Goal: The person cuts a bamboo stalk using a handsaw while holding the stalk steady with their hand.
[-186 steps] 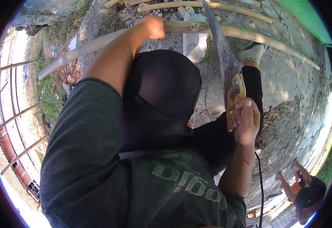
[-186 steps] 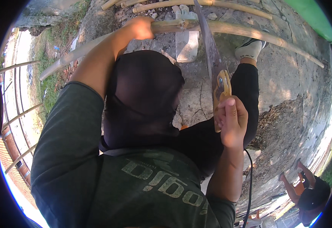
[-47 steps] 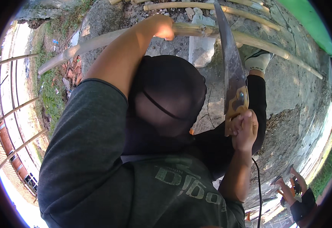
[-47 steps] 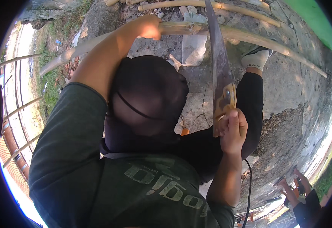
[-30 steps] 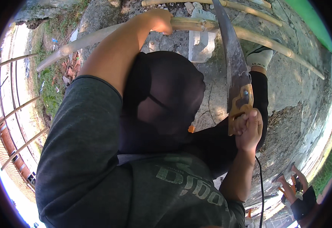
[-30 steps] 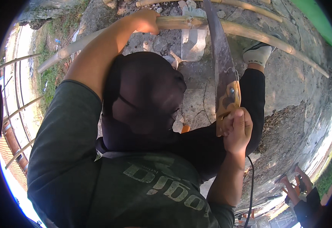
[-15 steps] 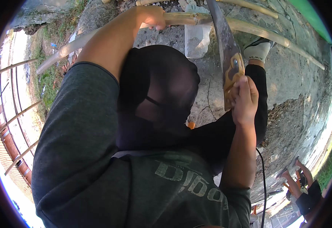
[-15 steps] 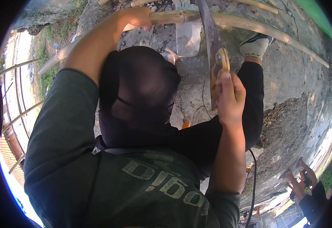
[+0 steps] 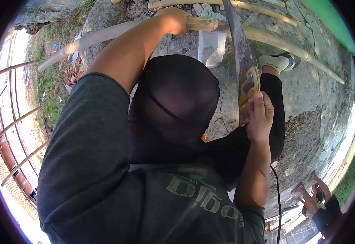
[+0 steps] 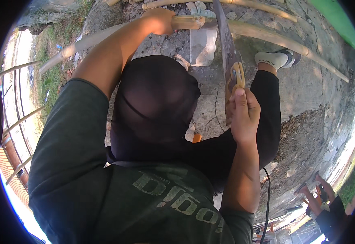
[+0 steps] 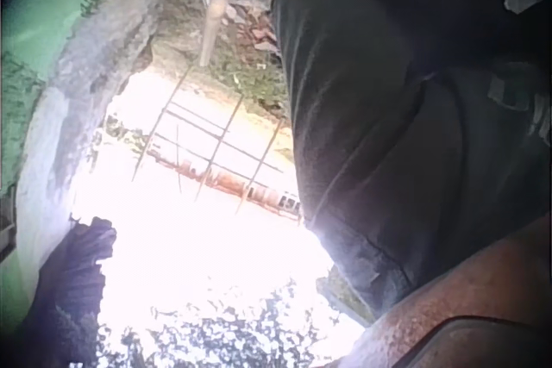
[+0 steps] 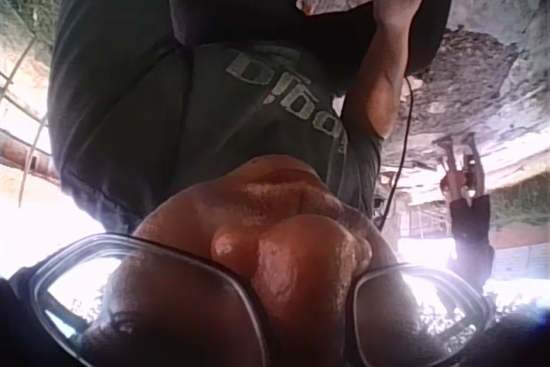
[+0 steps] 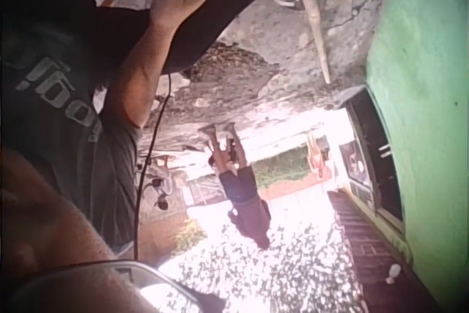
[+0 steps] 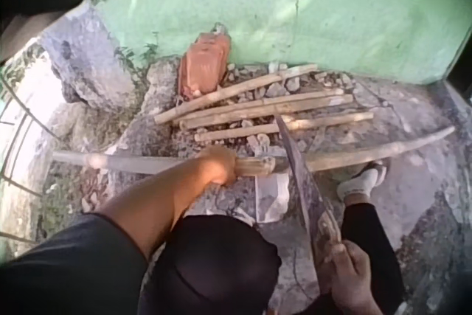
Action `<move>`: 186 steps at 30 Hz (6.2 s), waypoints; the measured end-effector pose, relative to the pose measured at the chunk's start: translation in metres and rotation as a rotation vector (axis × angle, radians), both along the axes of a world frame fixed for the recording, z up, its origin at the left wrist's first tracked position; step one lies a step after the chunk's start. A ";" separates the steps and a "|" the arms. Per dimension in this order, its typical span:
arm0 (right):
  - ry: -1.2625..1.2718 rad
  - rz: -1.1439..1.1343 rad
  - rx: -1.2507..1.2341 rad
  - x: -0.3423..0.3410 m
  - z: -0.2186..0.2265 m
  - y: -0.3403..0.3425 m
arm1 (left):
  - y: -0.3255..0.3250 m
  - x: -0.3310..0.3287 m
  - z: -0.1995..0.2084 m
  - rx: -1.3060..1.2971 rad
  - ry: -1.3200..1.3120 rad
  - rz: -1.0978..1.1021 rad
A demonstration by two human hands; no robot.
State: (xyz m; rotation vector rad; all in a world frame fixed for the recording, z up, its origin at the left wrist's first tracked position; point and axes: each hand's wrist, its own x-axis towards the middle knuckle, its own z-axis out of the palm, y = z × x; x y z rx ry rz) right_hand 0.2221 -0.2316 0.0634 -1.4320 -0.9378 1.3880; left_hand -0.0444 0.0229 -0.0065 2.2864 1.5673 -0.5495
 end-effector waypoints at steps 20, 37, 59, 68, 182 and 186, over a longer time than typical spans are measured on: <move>0.063 -0.116 -0.086 -0.026 0.030 0.008 | 0.006 0.004 0.006 0.006 0.098 -0.045; 0.014 -0.102 -0.042 -0.033 0.007 0.043 | -0.008 0.003 0.001 -0.015 0.009 0.043; -0.011 -0.324 0.200 -0.008 -0.032 0.008 | -0.033 0.006 0.012 0.078 -0.054 0.065; -0.089 -0.275 0.127 -0.009 -0.025 0.014 | -0.035 0.001 -0.002 0.138 -0.081 0.033; -0.365 -0.155 0.191 0.013 -0.007 -0.059 | -0.034 0.017 0.006 0.105 -0.159 0.149; -0.365 -0.105 0.207 0.013 -0.024 -0.065 | -0.034 0.015 -0.001 0.127 -0.184 0.109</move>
